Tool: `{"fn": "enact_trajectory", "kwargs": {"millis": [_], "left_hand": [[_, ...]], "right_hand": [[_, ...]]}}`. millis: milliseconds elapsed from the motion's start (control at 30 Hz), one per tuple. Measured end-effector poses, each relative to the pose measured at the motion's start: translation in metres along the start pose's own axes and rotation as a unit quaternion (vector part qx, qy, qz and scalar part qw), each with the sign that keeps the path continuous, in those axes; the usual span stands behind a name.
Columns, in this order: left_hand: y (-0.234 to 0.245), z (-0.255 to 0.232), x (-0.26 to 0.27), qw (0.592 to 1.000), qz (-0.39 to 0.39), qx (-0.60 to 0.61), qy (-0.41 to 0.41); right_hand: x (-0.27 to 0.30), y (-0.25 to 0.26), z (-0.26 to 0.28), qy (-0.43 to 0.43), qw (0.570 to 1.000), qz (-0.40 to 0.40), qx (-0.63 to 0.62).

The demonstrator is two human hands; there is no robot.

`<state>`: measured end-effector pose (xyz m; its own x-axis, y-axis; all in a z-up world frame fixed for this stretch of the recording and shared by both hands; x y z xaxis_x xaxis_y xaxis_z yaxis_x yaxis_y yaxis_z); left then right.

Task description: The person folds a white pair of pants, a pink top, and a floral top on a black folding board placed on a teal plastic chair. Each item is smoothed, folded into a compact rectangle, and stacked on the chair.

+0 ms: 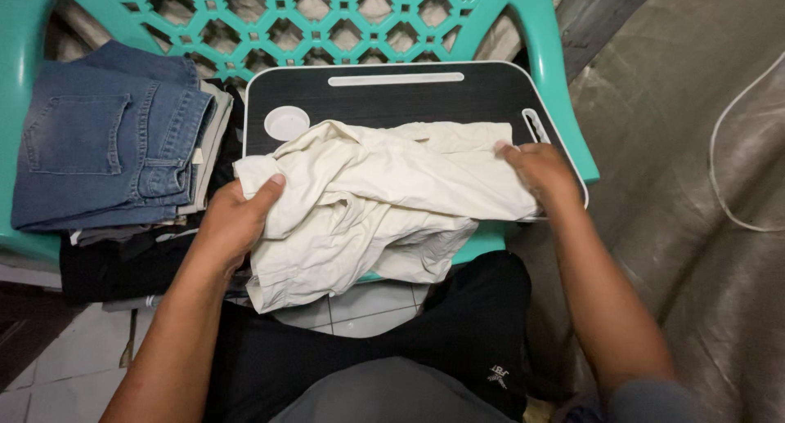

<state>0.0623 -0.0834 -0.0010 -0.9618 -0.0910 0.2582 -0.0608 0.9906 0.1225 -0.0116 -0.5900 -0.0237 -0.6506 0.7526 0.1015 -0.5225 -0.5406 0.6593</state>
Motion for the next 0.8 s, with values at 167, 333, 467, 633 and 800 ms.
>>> {"fn": "enact_trajectory", "kwargs": {"millis": [167,333,467,633,800], "left_hand": [[0.017,-0.041,0.018,0.993,-0.022,0.006,-0.114],[0.036,-0.079,0.031,0.98,-0.045,0.075,-0.181],[0.038,-0.097,0.036,0.967,-0.071,0.072,-0.234],[0.041,-0.095,0.031,0.958,-0.083,0.126,-0.242],[0.038,-0.088,0.027,0.966,-0.056,0.156,-0.2]], "right_hand": [[-0.015,0.002,0.023,0.088,0.905,0.011,-0.416],[-0.001,0.044,0.019,0.114,0.836,-0.009,-0.536],[0.016,0.069,0.031,0.117,0.855,-0.002,-0.505],[0.02,0.087,0.037,0.064,0.88,0.033,-0.47],[0.053,0.073,0.039,0.087,0.939,0.127,-0.308]]}}
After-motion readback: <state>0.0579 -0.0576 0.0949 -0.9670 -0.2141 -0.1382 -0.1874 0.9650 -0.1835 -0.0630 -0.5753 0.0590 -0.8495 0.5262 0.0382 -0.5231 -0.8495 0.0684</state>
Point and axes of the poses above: each hand's wrist, its own x-axis away from the middle knuckle, its own y-axis out of the back of the hand, z = x × y, the point moved 9 cm from there along -x, towards the middle knuckle, and after that the axes turned 15 degrees about -z, right-handed, at the moved point
